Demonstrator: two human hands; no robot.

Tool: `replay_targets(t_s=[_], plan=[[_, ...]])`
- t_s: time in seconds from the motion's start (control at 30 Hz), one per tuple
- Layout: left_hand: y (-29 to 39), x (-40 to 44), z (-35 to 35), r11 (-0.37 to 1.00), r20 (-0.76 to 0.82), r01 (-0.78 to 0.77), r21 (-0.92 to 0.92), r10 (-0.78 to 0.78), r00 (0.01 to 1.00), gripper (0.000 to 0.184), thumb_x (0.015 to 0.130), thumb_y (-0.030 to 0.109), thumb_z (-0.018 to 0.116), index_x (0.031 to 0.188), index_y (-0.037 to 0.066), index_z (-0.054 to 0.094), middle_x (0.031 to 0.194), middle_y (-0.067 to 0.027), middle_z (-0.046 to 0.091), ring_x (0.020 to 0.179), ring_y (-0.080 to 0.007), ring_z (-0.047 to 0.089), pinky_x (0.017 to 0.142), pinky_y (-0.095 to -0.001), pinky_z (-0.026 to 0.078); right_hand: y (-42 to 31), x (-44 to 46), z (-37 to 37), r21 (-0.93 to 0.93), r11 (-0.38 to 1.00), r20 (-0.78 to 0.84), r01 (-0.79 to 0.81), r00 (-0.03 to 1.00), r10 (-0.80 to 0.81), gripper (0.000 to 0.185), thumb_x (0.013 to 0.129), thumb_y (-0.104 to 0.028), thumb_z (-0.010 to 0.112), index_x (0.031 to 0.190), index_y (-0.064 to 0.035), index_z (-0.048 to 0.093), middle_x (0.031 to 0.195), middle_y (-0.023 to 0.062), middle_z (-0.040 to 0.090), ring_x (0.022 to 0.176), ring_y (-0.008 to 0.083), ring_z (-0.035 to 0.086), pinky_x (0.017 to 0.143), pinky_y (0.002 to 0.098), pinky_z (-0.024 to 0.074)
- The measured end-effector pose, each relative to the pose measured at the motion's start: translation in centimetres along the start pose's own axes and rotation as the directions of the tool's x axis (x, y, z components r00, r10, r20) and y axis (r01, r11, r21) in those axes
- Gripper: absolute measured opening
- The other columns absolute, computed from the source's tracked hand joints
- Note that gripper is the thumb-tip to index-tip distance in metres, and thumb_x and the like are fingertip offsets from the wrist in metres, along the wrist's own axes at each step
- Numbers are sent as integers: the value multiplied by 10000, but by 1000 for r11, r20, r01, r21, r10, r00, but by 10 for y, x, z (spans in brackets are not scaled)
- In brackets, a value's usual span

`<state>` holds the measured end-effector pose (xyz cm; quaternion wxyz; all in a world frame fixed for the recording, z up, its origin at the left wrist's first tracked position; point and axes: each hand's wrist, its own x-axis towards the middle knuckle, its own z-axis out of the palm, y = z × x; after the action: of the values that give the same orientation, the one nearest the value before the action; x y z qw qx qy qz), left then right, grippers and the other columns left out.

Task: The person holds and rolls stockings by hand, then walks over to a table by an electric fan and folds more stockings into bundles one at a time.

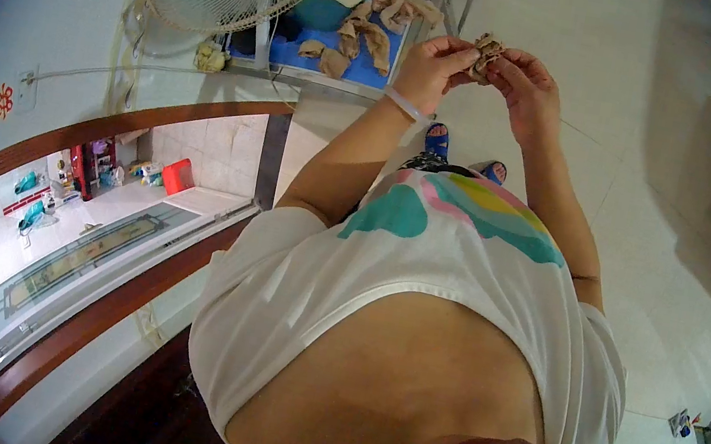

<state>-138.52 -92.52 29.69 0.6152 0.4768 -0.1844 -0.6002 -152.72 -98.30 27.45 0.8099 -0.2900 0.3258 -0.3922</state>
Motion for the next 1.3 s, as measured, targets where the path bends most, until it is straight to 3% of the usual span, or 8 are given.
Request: replay_targets(t_s=[0.33, 0.43, 0.63, 0.73, 0.83, 1.13, 1.2, 1.3], plan=[[-5, -9, 13, 885, 19, -279, 372, 293, 956, 198, 766, 79, 618, 893, -47, 535, 848, -95, 589, 747, -150, 593, 675, -253, 494, -5, -12, 18, -456, 877, -3, 152, 985, -172, 155, 797, -48, 578, 918, 48, 583, 825, 72, 607, 777, 138, 576, 717, 249, 466], [-11, 0, 1, 987, -74, -161, 19, 162, 984, 184, 763, 69, 616, 885, -45, 538, 862, -103, 593, 783, -151, 589, 678, -251, 491, 5, -8, 11, -564, 768, 116, 302, 950, -288, 157, 803, -54, 576, 920, 51, 584, 835, 77, 606, 764, 143, 578, 711, 252, 472], [-10, -1, -4, 953, -88, -47, -300, 21, 996, 146, 786, 67, 581, 898, -21, 547, 861, -88, 596, 778, -163, 585, 672, -262, 482, 3, -7, 14, -80, 995, -4, 64, 998, -65, 171, 794, -100, 606, 887, 38, 568, 839, 85, 594, 754, 153, 580, 701, 266, 479], [-12, -1, -4, 976, -121, -82, -203, 58, 991, 147, 801, 90, 569, 904, -15, 549, 856, -77, 594, 755, -147, 577, 665, -259, 476, -6, -13, 26, -354, 926, 45, 131, 991, -123, 183, 795, -132, 605, 890, 18, 561, 809, 89, 601, 719, 144, 580, 658, 259, 480], [-7, -4, 2, 990, -141, -129, -58, 120, 983, 157, 802, 96, 571, 905, -21, 548, 847, -70, 587, 744, -132, 567, 665, -248, 469, 3, -10, 17, -781, 551, 159, 294, 947, -279, 197, 775, -140, 622, 905, 1, 575, 769, 99, 598, 675, 142, 574, 611, 255, 470], [-11, -5, -3, 827, 20, -233, 512, 260, 965, 247, 815, 140, 569, 992, -31, 546, 903, -88, 598, 808, -142, 586, 707, -234, 481, 7, -12, 11, -832, 441, 197, 338, 922, -333, 180, 795, -126, 581, 931, -9, 600, 818, 116, 603, 690, 175, 578, 625, 265, 471], [-10, -3, -5, 985, -61, -103, 136, 112, 992, 258, 823, 146, 561, 1020, -18, 536, 941, -99, 593, 837, -161, 588, 724, -253, 484, 2, -9, 10, -346, 934, 21, 89, 996, -87, 199, 807, -133, 561, 955, -2, 581, 864, 104, 603, 750, 186, 578, 679, 272, 475], [-7, -2, -12, 952, 58, 100, -289, -87, 995, 281, 849, 171, 519, 1068, -5, 510, 1022, -102, 572, 909, -189, 572, 777, -300, 474, 2, -4, -4, 327, 921, 177, -210, 971, 158, 207, 825, -141, 526, 975, -1, 550, 906, 88, 597, 820, 194, 569, 755, 284, 469]])
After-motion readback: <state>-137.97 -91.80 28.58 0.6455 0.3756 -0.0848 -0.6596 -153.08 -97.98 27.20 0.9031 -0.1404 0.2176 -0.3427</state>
